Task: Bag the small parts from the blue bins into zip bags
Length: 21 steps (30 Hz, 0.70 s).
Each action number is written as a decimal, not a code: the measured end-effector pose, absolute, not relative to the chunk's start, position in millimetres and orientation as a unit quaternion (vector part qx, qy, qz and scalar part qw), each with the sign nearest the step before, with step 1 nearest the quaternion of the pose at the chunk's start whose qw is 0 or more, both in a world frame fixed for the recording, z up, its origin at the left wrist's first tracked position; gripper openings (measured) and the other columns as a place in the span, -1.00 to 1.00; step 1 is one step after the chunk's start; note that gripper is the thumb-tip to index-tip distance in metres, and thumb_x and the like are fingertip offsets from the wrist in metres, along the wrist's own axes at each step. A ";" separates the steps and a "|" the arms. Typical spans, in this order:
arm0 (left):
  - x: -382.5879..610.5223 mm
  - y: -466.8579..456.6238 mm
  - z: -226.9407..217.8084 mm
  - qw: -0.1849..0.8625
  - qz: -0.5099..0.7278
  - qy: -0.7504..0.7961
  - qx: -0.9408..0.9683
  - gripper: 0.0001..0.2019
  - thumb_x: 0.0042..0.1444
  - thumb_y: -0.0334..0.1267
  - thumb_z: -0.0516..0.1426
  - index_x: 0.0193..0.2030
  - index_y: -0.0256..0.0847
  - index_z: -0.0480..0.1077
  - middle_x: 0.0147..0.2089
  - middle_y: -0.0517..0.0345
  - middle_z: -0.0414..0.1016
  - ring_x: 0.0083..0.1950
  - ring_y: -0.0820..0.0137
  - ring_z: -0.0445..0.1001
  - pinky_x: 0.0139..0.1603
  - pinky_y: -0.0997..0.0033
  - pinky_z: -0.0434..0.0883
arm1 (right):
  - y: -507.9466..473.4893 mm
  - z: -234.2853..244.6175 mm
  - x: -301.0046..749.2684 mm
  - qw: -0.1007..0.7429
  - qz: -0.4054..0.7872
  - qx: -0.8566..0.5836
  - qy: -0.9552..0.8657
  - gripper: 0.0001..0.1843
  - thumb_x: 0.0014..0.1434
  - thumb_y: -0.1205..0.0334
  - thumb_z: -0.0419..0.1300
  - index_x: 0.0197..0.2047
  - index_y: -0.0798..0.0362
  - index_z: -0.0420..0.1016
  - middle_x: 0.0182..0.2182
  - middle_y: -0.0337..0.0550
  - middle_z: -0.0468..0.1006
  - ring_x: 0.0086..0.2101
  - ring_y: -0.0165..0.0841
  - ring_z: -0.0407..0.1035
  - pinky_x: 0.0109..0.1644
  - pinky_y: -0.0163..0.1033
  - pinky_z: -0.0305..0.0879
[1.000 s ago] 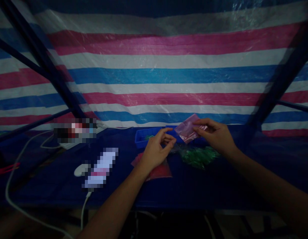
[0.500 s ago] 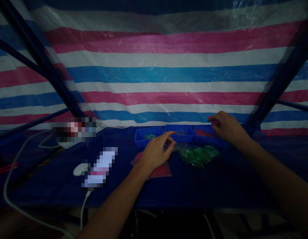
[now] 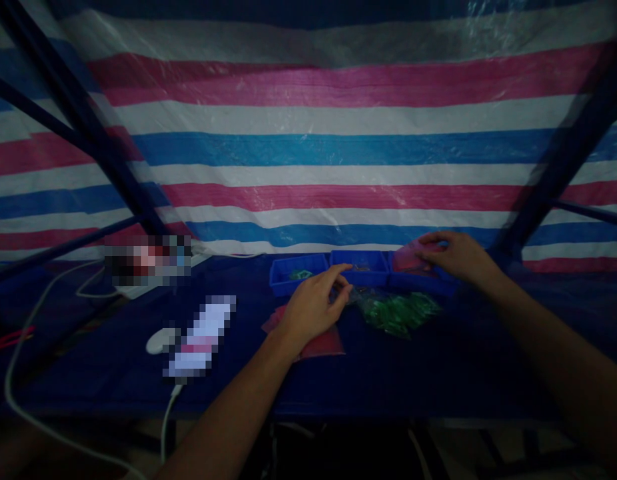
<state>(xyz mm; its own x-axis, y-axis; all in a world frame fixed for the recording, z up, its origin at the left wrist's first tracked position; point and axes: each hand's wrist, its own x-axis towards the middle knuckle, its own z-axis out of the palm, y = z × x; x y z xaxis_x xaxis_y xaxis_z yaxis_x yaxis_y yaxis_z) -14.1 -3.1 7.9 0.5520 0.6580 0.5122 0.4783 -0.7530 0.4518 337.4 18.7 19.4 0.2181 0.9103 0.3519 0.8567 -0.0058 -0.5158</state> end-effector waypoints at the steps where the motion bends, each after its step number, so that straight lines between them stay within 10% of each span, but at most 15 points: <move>1: -14.2 -3.1 7.8 0.132 0.342 0.326 0.871 -0.61 0.38 -0.28 0.10 0.32 -0.07 0.33 -0.05 0.12 0.63 -0.10 0.31 0.62 -0.05 0.22 0.55 | 17.3 21.0 338.5 0.325 0.062 -0.709 -0.623 -0.52 0.16 -0.10 0.34 0.01 0.05 0.67 -0.44 -0.03 0.70 -0.39 -0.11 0.59 -0.29 -0.08 0.44; 6: -15.1 -2.3 5.9 0.132 0.342 0.322 0.873 -0.61 0.38 -0.27 0.09 0.32 -0.07 0.33 -0.06 0.12 0.63 -0.09 0.29 0.62 -0.05 0.23 0.55 | 8.9 26.6 336.6 0.298 0.135 -0.695 -0.640 -0.43 0.19 -0.25 0.29 0.00 0.05 0.70 -0.67 -0.14 0.56 -0.55 -0.17 0.53 -0.43 -0.15 0.36; 11: -15.6 -1.9 5.5 0.125 0.339 0.319 0.876 -0.63 0.38 -0.26 0.10 0.30 -0.06 0.35 -0.06 0.13 0.64 -0.14 0.30 0.62 -0.07 0.23 0.56 | 9.3 23.7 332.4 0.379 0.218 -0.662 -0.609 -0.42 0.22 -0.27 0.24 0.03 0.02 0.69 -0.33 -0.05 0.73 -0.58 -0.24 0.51 -0.43 -0.12 0.43; 21: -15.8 -2.3 6.6 0.108 0.329 0.334 0.876 -0.65 0.37 -0.27 0.11 0.27 -0.04 0.38 -0.05 0.15 0.65 -0.09 0.28 0.63 -0.03 0.18 0.55 | 13.8 13.2 343.8 0.233 -0.070 -0.678 -0.694 -0.36 0.26 -0.37 0.14 -0.20 0.01 0.77 -0.49 0.05 0.59 -0.28 0.02 0.53 -0.08 0.07 0.39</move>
